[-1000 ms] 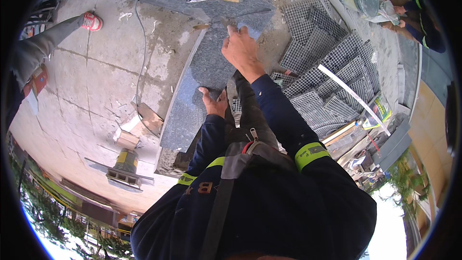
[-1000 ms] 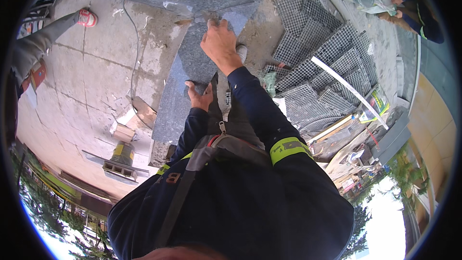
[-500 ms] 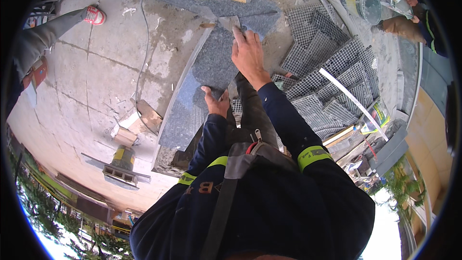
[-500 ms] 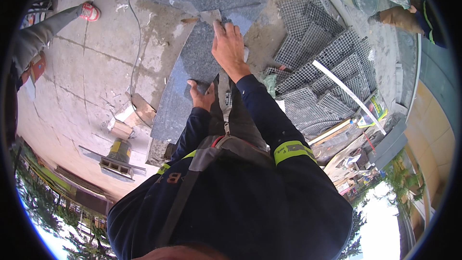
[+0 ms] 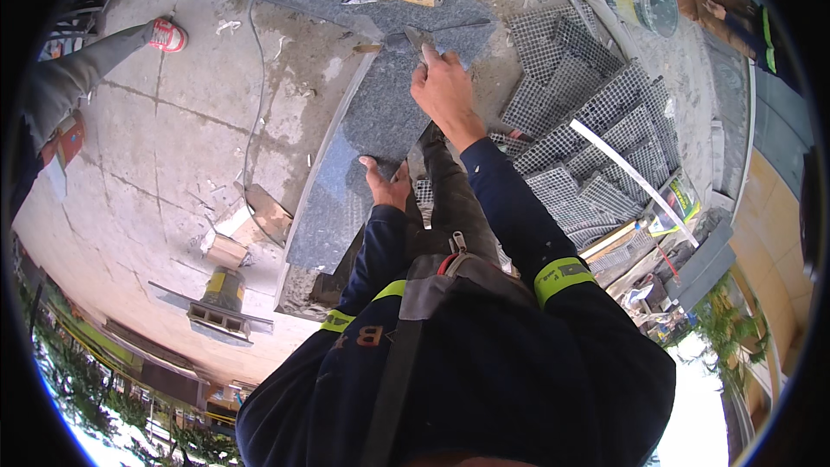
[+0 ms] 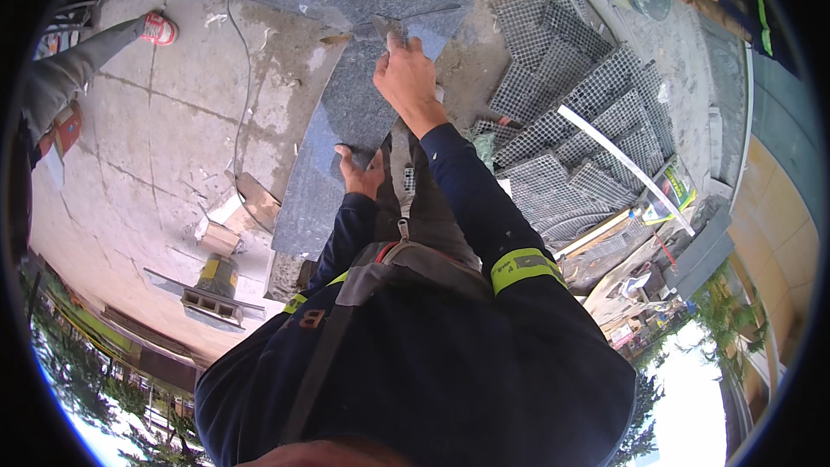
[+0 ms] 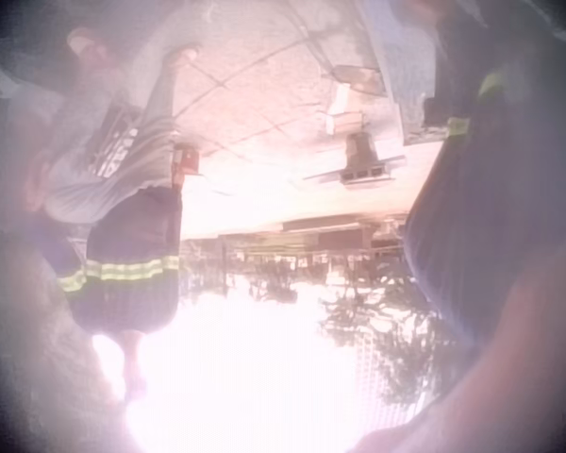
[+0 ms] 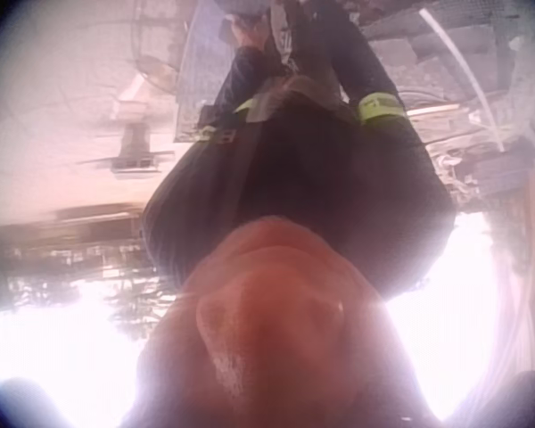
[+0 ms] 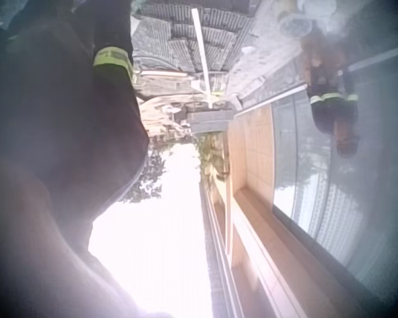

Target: The person scoops adhesive from a bucket with a trowel and spreads it onto a rectangular stone tile. They then flip the tile and scrape the edges with a smaller tool, repeating the process on another tile.

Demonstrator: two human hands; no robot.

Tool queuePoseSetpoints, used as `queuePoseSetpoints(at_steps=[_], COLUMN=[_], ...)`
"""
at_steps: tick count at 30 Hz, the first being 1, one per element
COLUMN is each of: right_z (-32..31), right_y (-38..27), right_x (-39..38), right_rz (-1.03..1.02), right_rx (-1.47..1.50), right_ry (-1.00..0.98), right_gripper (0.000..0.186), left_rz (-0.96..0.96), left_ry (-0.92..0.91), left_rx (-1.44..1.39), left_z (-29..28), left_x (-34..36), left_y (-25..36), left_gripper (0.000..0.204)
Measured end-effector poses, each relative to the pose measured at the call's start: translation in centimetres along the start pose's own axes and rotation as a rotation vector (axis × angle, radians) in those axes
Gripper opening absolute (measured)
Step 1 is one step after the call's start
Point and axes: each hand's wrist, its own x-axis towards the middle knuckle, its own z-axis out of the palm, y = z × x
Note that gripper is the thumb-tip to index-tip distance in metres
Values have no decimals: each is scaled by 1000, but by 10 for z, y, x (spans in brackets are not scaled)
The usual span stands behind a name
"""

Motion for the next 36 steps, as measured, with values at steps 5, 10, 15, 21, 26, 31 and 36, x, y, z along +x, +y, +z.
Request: queuePoseSetpoints(at_steps=[5,10,15,21,26,31,36], right_z=[9,-3,-58,-41,-19,-16,-36], right_y=[-24,-9,-37,-67,-78,-82,-99], right_x=[-9,-11,38,93,104,110,130], right_rz=[-26,-99,-178,-335,-343,-310,-252], right_rx=[-26,-52,-62,-174,-203,-294,-326], right_ry=[-167,-354,-81,-103,-134,-212,-394], right_gripper=[46,44,41,42,37,32,34], left_rz=[-20,8,29,2,3,9,2], left_ry=[-57,-69,-106,-45,-83,-78,-116], left_rx=[13,-2,-78,-13,10,33,-21], left_z=[-5,-11,-18,-12,-17,-18,-21], left_x=[3,9,17,14,15,16,17], left_y=[3,2,2,0,1,0,4], left_gripper=[69,71,68,68,70,72,71])
